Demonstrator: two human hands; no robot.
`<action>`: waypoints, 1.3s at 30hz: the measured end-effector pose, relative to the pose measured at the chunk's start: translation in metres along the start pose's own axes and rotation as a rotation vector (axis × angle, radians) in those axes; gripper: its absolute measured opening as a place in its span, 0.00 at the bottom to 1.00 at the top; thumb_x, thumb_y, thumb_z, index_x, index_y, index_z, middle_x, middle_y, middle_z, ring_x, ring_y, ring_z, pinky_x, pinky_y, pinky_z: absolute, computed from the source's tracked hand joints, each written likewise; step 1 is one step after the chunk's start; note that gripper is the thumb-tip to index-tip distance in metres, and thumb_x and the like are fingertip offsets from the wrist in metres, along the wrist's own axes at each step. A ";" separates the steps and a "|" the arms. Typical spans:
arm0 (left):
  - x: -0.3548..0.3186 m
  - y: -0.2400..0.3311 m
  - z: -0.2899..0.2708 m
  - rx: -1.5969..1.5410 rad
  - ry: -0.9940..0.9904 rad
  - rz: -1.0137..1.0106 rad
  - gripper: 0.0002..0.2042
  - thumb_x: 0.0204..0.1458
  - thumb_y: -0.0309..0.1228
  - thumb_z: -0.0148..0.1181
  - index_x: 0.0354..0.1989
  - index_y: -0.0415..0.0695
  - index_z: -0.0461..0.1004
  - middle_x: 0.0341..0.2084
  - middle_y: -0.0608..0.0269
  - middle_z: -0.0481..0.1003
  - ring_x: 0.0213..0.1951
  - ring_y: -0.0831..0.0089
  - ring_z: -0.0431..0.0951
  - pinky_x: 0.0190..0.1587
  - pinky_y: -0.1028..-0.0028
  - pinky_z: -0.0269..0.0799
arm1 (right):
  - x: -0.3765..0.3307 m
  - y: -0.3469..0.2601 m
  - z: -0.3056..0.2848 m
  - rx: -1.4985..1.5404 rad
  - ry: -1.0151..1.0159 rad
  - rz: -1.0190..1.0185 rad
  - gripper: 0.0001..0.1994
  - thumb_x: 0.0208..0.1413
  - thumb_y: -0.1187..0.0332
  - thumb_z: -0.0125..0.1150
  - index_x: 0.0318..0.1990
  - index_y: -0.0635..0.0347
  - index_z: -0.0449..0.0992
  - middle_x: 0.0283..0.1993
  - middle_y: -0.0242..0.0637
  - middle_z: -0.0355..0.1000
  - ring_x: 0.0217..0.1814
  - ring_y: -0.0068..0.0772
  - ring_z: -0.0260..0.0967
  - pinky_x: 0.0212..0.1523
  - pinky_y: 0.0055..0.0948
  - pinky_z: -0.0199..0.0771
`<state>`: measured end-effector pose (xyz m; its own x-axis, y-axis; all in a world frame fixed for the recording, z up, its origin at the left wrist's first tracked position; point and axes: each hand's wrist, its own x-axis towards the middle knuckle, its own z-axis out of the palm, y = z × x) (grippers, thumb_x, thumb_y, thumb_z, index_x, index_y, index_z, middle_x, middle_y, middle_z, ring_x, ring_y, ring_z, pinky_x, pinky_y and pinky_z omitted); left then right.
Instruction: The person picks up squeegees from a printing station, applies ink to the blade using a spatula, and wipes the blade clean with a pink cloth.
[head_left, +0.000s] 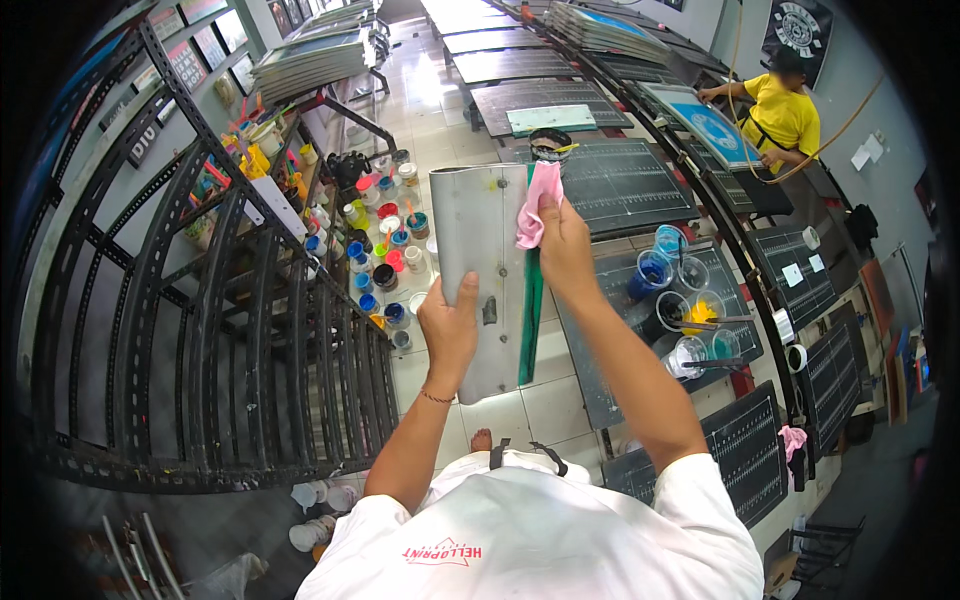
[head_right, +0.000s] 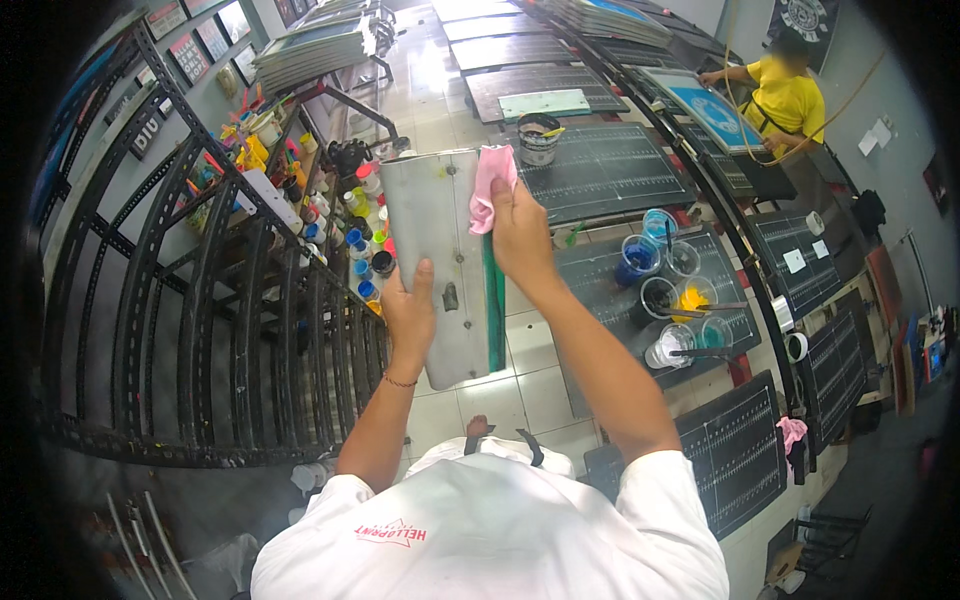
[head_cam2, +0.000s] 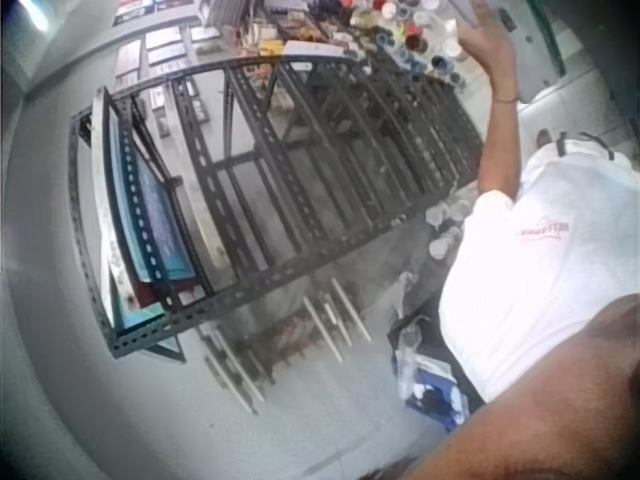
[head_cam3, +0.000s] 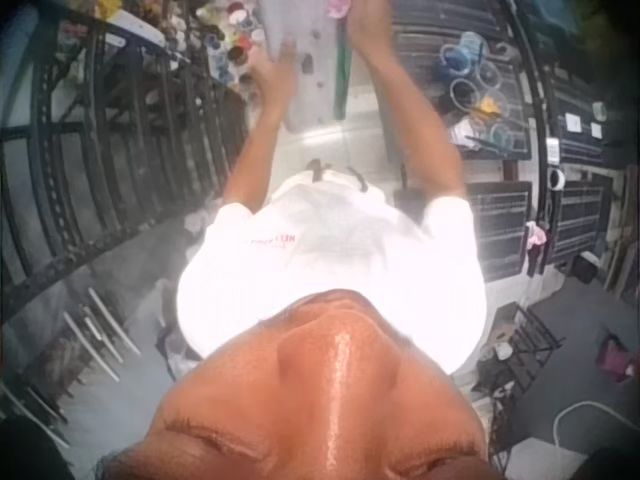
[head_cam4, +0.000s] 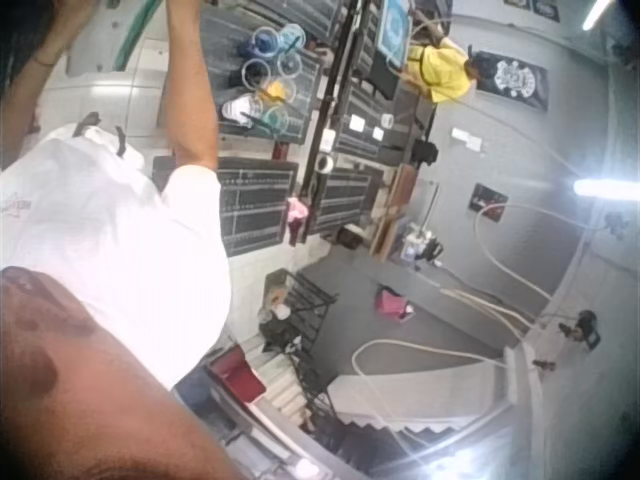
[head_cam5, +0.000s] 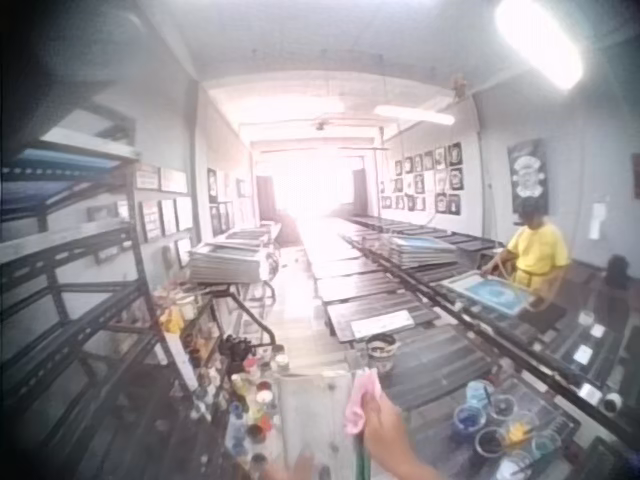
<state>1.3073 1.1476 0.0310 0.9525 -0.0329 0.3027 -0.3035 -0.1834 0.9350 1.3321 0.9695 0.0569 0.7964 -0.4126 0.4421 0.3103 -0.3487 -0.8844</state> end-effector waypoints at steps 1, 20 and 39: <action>-0.004 -0.002 0.004 -0.010 0.022 0.013 0.23 0.59 0.46 0.57 0.42 0.32 0.74 0.29 0.56 0.78 0.32 0.73 0.74 0.39 0.70 0.70 | 0.002 0.006 -0.008 -0.001 -0.042 0.028 0.22 0.70 0.53 0.38 0.42 0.64 0.73 0.30 0.33 0.71 0.31 0.23 0.69 0.30 0.25 0.69; 0.004 -0.002 0.001 -0.060 -0.049 -0.021 0.25 0.60 0.47 0.55 0.44 0.31 0.74 0.34 0.59 0.78 0.36 0.76 0.73 0.43 0.74 0.69 | -0.025 0.008 0.002 -0.005 -0.037 0.001 0.25 0.68 0.52 0.40 0.38 0.70 0.72 0.24 0.46 0.72 0.27 0.40 0.74 0.30 0.37 0.71; 0.082 -0.025 0.007 -0.394 0.063 -0.270 0.27 0.58 0.51 0.56 0.39 0.31 0.75 0.30 0.63 0.75 0.32 0.79 0.70 0.36 0.74 0.68 | -0.058 0.009 -0.006 -0.221 -0.321 0.231 0.24 0.66 0.51 0.42 0.37 0.67 0.72 0.27 0.43 0.72 0.30 0.37 0.68 0.37 0.35 0.67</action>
<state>1.3930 1.1422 0.0306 0.9989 0.0264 0.0392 -0.0438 0.2095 0.9768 1.2853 0.9853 0.0245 0.9632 -0.2309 0.1375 0.0153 -0.4635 -0.8859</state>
